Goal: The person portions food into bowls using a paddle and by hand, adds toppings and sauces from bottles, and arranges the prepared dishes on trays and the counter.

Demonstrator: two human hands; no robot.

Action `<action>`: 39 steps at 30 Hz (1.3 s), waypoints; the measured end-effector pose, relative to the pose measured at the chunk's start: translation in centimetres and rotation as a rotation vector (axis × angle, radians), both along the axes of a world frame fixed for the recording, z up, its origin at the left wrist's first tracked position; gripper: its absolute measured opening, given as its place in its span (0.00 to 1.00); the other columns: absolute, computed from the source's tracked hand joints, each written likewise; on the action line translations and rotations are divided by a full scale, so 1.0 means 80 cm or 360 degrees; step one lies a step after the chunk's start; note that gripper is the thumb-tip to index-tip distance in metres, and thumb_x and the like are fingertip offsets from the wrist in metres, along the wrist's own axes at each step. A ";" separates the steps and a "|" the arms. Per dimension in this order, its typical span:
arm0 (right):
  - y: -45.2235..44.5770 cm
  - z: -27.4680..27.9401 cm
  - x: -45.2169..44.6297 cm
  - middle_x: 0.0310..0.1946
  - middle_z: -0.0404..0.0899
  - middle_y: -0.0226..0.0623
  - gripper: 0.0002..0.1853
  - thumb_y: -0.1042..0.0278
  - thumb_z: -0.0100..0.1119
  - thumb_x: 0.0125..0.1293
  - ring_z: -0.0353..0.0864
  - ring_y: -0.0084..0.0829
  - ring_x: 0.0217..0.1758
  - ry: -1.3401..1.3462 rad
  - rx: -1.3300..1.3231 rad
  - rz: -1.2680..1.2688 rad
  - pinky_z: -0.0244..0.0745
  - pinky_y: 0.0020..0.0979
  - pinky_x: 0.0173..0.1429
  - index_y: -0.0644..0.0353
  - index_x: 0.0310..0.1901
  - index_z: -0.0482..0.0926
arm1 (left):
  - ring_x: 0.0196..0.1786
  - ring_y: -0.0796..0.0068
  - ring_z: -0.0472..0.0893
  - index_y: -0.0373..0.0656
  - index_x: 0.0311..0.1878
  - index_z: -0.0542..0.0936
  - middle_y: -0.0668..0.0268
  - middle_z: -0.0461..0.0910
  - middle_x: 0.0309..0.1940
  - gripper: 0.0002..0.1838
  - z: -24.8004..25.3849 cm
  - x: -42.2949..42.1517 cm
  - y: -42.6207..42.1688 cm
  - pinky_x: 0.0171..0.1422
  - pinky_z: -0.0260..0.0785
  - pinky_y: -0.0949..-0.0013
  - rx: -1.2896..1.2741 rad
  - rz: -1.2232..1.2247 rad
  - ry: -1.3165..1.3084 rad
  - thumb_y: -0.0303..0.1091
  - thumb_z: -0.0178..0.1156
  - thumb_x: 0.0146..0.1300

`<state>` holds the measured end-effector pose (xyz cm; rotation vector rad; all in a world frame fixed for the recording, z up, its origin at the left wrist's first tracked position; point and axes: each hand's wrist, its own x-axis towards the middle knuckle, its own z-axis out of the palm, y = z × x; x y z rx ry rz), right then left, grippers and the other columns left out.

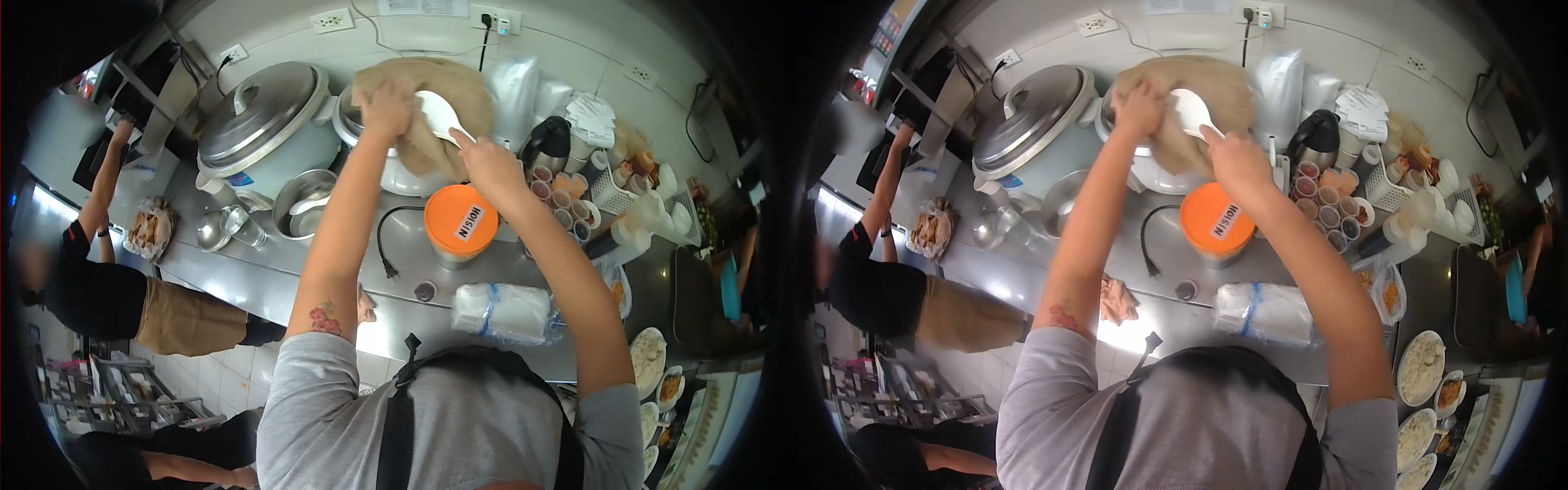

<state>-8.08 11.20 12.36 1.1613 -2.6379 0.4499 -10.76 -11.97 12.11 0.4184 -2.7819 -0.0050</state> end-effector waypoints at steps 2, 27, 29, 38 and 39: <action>0.021 0.013 0.012 0.35 0.78 0.46 0.19 0.63 0.49 0.68 0.81 0.45 0.37 0.0039 0.0077 -0.0035 0.76 0.43 0.40 0.49 0.61 0.70 | 0.72 0.63 0.59 0.50 0.68 0.65 0.63 0.58 0.71 0.26 -0.025 -0.026 -0.030 0.72 0.33 0.34 -0.0045 0.0117 0.0187 0.45 0.41 0.69; 0.738 -0.099 0.332 0.35 0.81 0.45 0.26 0.73 0.53 0.61 0.81 0.46 0.35 -0.0074 -0.0066 -0.2022 0.76 0.42 0.40 0.41 0.61 0.69 | 0.43 0.60 0.79 0.38 0.50 0.79 0.52 0.80 0.44 0.22 -0.100 0.116 -0.005 0.49 0.70 0.60 0.0509 -0.0002 0.1143 0.47 0.60 0.63; 0.765 -0.093 0.322 0.41 0.82 0.40 0.30 0.77 0.53 0.56 0.82 0.44 0.41 -0.0118 0.0112 -0.2015 0.76 0.43 0.45 0.33 0.59 0.73 | 0.44 0.59 0.78 0.38 0.51 0.79 0.54 0.80 0.44 0.19 -0.060 0.129 0.062 0.50 0.70 0.60 0.0117 0.0115 0.1309 0.44 0.59 0.64; 0.866 -0.108 0.226 0.43 0.80 0.36 0.28 0.76 0.52 0.56 0.81 0.39 0.45 -0.0148 0.0744 -0.1283 0.77 0.36 0.47 0.32 0.57 0.77 | 0.41 0.67 0.81 0.37 0.42 0.82 0.59 0.83 0.35 0.14 -0.100 0.164 0.573 0.47 0.70 0.66 0.1288 -0.1275 0.0227 0.32 0.48 0.68; 0.876 -0.112 0.230 0.43 0.80 0.36 0.28 0.76 0.51 0.57 0.81 0.39 0.45 -0.0221 0.0774 -0.1259 0.77 0.36 0.47 0.33 0.57 0.77 | 0.40 0.68 0.81 0.37 0.43 0.82 0.58 0.83 0.35 0.14 -0.110 0.170 0.617 0.44 0.71 0.66 0.1469 -0.1244 0.0107 0.34 0.48 0.69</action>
